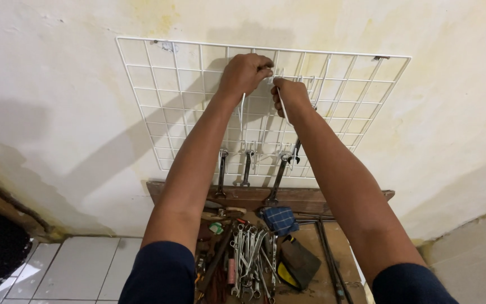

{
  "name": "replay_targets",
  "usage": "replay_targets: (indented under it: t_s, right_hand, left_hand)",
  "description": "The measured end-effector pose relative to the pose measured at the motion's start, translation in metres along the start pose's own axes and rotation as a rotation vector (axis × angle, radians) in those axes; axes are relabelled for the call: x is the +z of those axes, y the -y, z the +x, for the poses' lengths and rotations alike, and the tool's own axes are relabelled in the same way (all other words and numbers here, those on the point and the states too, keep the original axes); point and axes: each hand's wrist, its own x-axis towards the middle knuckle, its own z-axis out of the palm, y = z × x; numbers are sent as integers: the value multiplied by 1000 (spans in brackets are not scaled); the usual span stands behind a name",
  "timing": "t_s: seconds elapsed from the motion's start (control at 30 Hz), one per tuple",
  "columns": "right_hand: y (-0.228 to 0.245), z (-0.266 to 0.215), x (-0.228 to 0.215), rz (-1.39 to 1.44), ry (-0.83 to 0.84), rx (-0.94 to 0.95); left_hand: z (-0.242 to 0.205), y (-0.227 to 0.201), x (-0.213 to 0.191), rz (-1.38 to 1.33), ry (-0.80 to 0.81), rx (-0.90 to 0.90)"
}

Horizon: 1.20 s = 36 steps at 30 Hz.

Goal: The person hangs wrenches on a white wall grid using white plastic hooks. They then sit on the floor and wipe several wrenches with a cloth before hanging them on the grid.

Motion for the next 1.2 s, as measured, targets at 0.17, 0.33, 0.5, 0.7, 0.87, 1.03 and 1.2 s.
replay_targets:
  t_s: [0.17,0.33,0.5,0.7,0.87,1.03,1.2]
  right_hand:
    - [-8,1,3,95,-59,7]
    - [-25,4,3,195,24,2]
    - [-31,-2,4,326,62,-3]
    - [-46,-19,5,427,18,-170]
    - [-42,-22,1,466,39,-197]
    - [-48,-13,0,489,78,-234]
    - [-68,-3,-4,130,43,-613]
  left_hand:
    - [-1,-4,4,2,-16,-43]
    - [1,-11,4,58,16,-49]
    - [2,-5,5,145,49,15]
    - [1,-2,12,254,5,73]
    - [-4,0,4,157,49,58]
    - [-3,5,13,246,19,78]
    - [0,19,20,254,213,-24]
